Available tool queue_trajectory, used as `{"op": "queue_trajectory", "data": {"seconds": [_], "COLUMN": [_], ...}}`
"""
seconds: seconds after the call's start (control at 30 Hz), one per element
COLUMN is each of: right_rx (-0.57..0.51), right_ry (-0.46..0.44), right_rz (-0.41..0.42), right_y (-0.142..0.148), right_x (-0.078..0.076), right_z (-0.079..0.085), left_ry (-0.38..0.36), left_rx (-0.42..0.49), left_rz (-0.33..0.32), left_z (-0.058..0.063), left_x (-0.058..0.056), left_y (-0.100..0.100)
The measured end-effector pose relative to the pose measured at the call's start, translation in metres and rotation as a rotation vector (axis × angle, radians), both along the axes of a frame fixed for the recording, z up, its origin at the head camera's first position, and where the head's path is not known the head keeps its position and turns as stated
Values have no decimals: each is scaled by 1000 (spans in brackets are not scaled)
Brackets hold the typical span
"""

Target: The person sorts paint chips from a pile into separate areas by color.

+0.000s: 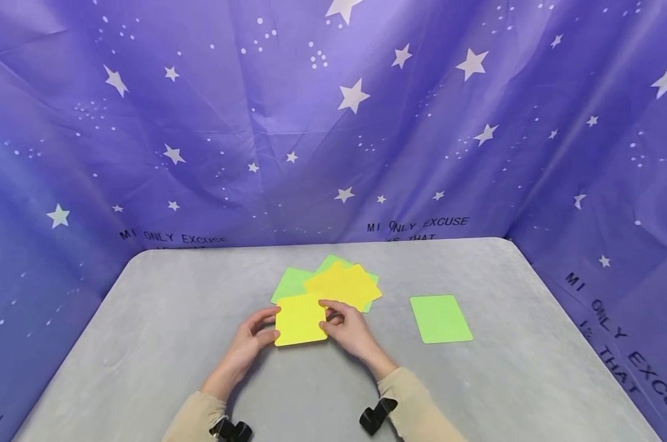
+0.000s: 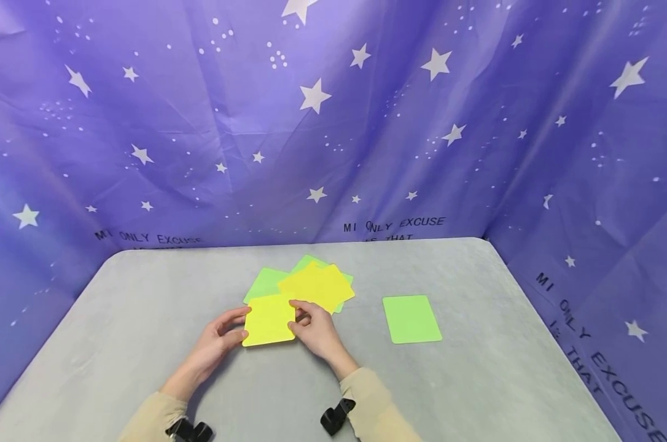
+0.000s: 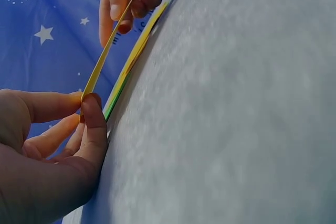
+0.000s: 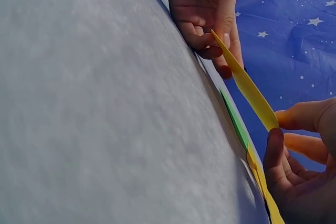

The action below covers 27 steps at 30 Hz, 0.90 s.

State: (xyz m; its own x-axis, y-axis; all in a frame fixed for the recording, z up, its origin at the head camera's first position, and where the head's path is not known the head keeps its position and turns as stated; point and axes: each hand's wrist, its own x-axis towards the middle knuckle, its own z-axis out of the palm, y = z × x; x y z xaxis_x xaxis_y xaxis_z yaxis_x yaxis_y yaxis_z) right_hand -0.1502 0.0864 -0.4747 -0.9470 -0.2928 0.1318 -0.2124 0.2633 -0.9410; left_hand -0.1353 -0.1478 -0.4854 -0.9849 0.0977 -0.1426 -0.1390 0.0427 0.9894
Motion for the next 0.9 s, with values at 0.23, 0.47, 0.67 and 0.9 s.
{"op": "queue_trajectory", "data": {"seconds": [0.23,0.47,0.67,0.9], "right_rx": [30,22,36,35], "right_ry": [4,-5,46,21], "right_rz": [-2,1,31,63], "right_y": [-6,-12,-20,-34], "right_x": [4,4,6,7], "right_z": [-3,-4,-2,-1], "left_ry": [-27,-23,-25,-29], "left_rx": [23,-19,-33,-50], "left_rz": [-13,-2,-10,3], "left_z": [0,3,6,5], "left_x": [5,6,9,15], "left_y": [-7,-13,-26,-42]}}
